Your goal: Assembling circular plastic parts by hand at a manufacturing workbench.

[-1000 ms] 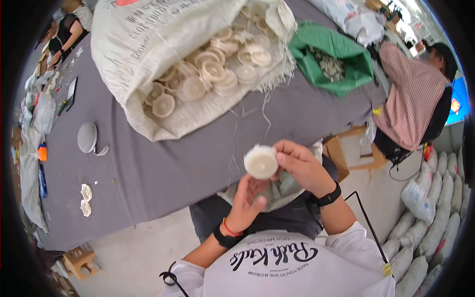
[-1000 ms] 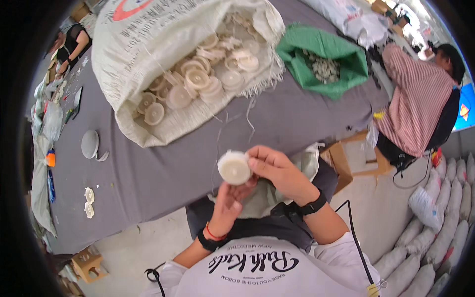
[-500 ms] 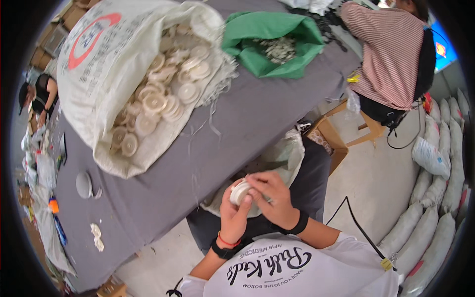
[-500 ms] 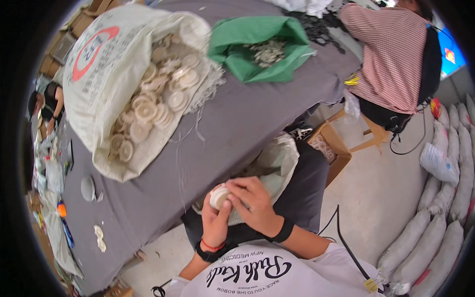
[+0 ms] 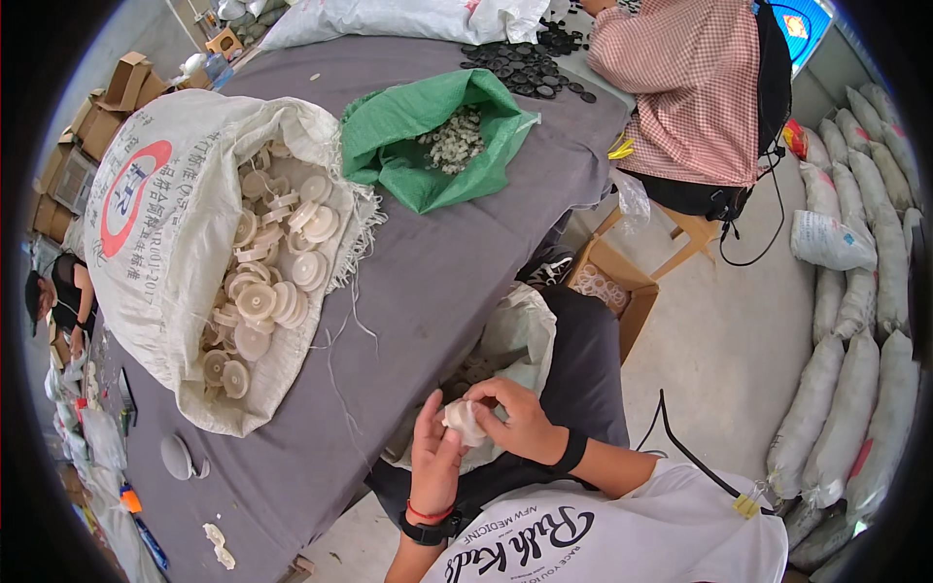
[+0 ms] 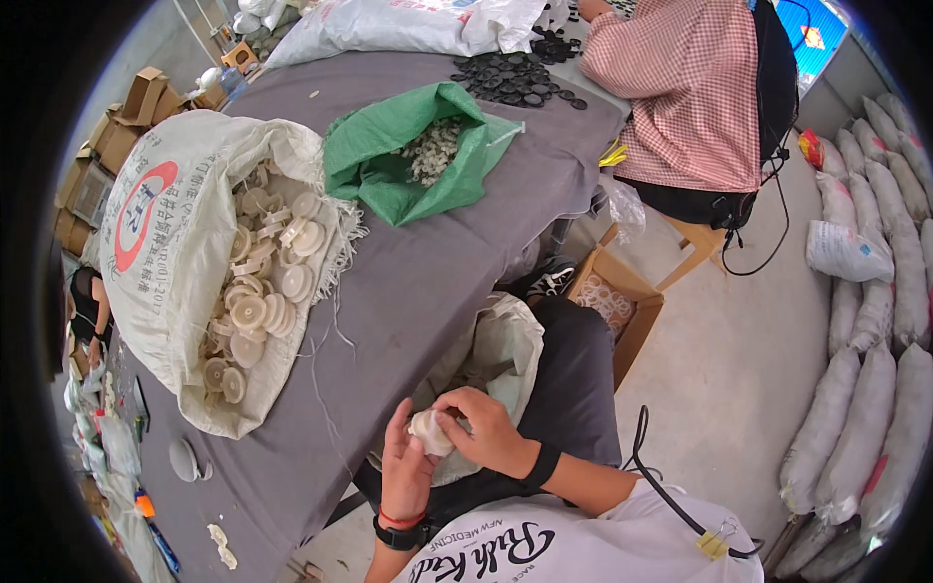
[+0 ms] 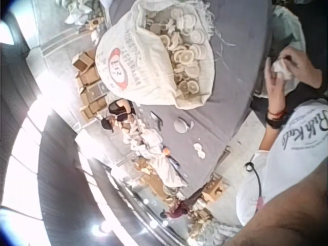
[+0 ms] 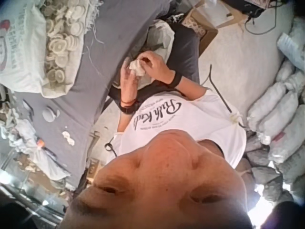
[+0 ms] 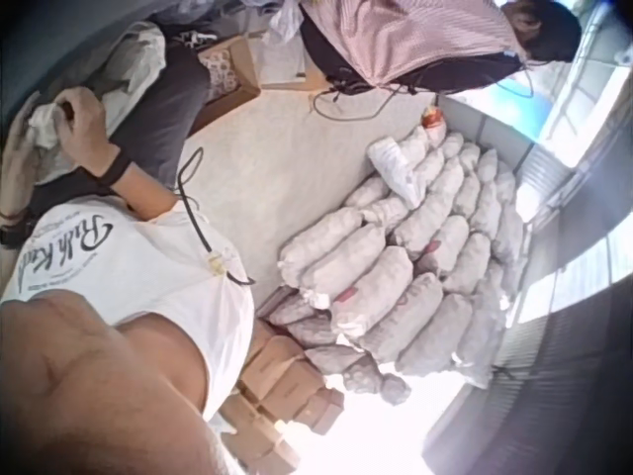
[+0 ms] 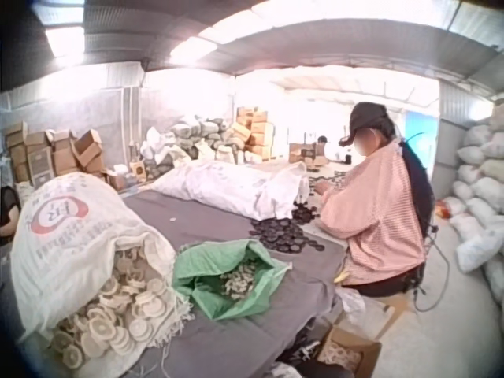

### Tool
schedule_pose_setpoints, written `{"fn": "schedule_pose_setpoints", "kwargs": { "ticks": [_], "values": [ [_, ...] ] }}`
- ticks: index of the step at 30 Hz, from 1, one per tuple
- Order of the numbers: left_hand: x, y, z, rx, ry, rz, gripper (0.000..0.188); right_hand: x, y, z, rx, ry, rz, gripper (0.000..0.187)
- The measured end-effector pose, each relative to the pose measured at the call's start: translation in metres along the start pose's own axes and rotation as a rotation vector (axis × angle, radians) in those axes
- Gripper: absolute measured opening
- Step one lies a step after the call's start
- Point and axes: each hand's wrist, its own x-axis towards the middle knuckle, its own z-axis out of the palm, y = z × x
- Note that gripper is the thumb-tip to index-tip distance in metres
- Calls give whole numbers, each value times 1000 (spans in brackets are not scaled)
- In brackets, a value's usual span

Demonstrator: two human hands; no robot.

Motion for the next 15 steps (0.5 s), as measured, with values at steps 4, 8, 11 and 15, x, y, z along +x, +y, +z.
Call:
{"fn": "schedule_pose_setpoints", "kwargs": {
  "ticks": [4, 8, 11, 15],
  "values": [
    [0, -3, -5, 81, -62, -24, 44, -2, -2, -3, -9, -54, -50, 15],
    [4, -12, -17, -190, -97, -216, 25, -6, -4, -11, -45, -73, -51, 16],
    [4, -13, -18, -282, -101, -187, 22, 1, -4, -25, -33, 78, 87, 14],
    [8, -8, -9, -100, -48, -209, 22, 13, 55, -77, -171, 561, 229, 5]
  ]
}}
